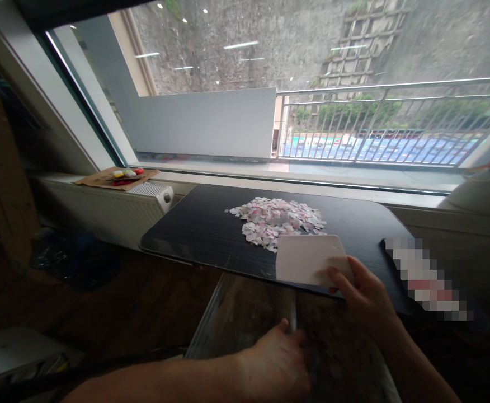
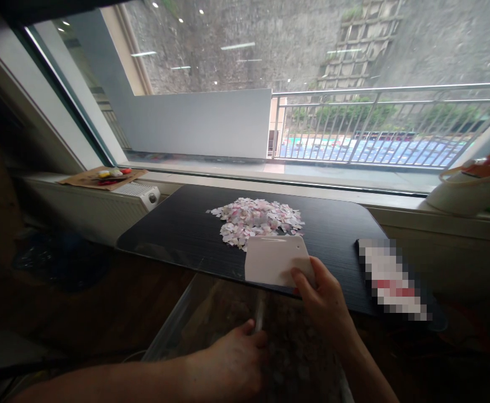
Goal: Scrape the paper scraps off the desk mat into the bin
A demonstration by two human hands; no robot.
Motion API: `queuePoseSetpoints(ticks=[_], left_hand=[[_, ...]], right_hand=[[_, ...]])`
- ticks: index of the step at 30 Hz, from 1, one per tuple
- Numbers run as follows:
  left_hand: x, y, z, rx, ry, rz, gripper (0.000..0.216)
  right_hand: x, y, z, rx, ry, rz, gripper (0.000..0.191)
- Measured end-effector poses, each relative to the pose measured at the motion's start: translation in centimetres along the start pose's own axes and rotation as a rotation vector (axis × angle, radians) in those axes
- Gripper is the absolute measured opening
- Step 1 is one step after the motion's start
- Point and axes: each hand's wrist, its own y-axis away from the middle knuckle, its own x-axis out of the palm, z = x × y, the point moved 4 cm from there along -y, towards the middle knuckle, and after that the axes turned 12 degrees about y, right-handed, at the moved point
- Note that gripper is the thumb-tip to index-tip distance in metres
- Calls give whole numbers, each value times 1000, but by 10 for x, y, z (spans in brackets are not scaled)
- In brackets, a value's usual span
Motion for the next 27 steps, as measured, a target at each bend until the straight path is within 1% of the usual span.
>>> queuePoseSetpoints(ticks=[4,5,9,11,13,16,18,21,24,27], left_hand=[[0,-1,0,2,-9,-6,15],[-1,-1,0,6,-9,-7,16],[-2,-1,0,3,-14,5,17],[-1,0,0,-3,-10,2,18],[0,0,1,-4,3,4,18],[3,1,2,-8,13,31,15],[4,1,2,-12,7,36,13],[2,2,2,-12,-3,11,16],[-2,8,3,-27,-2,18,16],[-10,17,6,-56,8,26,12]], right_hand=[[-4,-11,9,-23,83,-216,31],[-1,-15,11,-38,99,-238,31],[19,-27,11,-105,129,-194,34],[21,-27,9,-112,143,-179,34],[14,-23,7,-117,189,-195,32],[-4,-15,8,-117,283,-217,29],[-13,-13,9,-109,292,-226,30],[-16,-12,9,-107,287,-245,31],[-16,-12,5,-88,314,-238,31],[-26,-11,-2,-73,345,-224,29]])
